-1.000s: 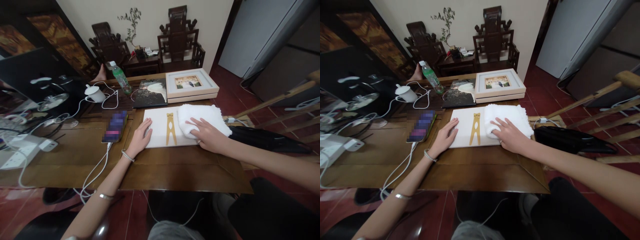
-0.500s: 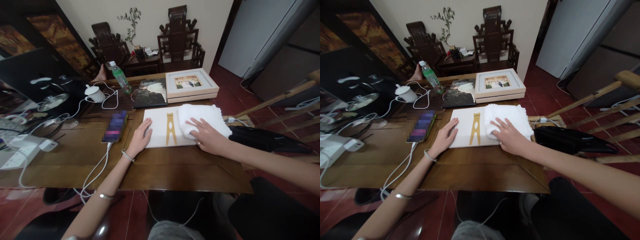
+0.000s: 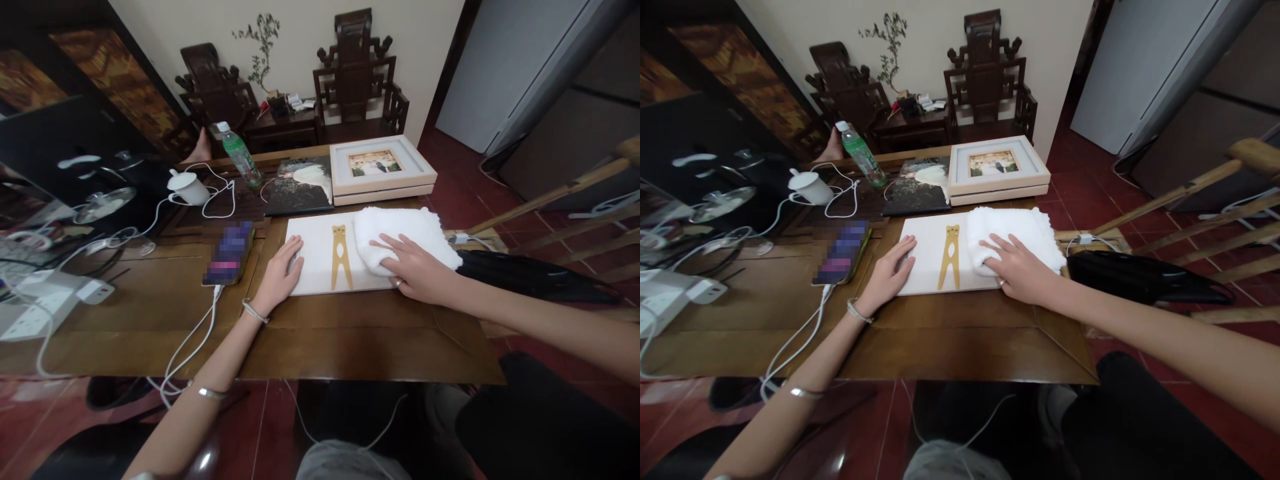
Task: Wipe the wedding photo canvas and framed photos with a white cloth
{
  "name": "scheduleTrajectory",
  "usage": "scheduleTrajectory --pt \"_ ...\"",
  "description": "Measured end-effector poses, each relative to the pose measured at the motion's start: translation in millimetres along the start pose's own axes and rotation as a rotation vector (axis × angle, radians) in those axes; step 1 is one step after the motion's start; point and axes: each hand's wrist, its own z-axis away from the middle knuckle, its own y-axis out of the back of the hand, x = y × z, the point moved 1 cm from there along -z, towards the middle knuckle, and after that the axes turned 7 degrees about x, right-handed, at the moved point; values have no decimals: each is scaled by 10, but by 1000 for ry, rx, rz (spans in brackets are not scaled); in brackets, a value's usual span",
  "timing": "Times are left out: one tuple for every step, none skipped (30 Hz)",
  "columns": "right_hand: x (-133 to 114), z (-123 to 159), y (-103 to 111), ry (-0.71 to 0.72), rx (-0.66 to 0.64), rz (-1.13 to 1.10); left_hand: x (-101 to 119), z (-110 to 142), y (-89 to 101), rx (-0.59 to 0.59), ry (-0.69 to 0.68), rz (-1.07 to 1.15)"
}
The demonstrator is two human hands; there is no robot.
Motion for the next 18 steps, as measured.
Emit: scheduleTrajectory --pt "-16 3 2 -7 -2 5 -1 1 1 -2 -1 -1" --pt "-37 7 4 -14 -5 12 -2 2 2 -4 -2 -1" --pt "-59 11 7 -20 -10 16 -3 3 3 -5 -3 0" --pt "-80 16 9 -24 -17 17 -3 4 3 -5 -5 2" --pt "-98 21 11 -25 -23 13 -4 5 4 -5 -7 5" --pt "-110 26 13 -24 -29 5 -5 5 4 -6 -9 7" --pt "-116 31 14 -21 -30 -6 -5 5 3 -6 -9 9" --pt "-115 35 16 -18 -26 -19 -5 5 3 -7 -9 11" --pt "-108 39 19 -15 -19 -32 -6 4 2 -8 -6 12" --pt "-96 39 23 -13 -10 -43 -6 2 0 -8 -3 13" --pt "-79 36 28 -9 -4 -52 -6 1 -1 -8 -1 14" --pt "-56 27 34 -4 -2 -57 -7 0 -2 -7 1 15" --pt "-27 11 41 2 -4 -58 -8 -1 -3 -5 2 16" --pt "10 -11 48 10 -13 -55 -10 -1 -4 -3 3 16" --pt "54 -40 55 16 -26 -48 -12 -1 -5 -1 3 15" --pt "104 -74 58 15 -41 -35 -14 -1 -6 0 2 13" --pt "157 -109 59 7 -58 -18 -16 0 -6 0 1 11" --pt "207 -142 57 -8 -77 2 -18 2 -7 0 -2 7"
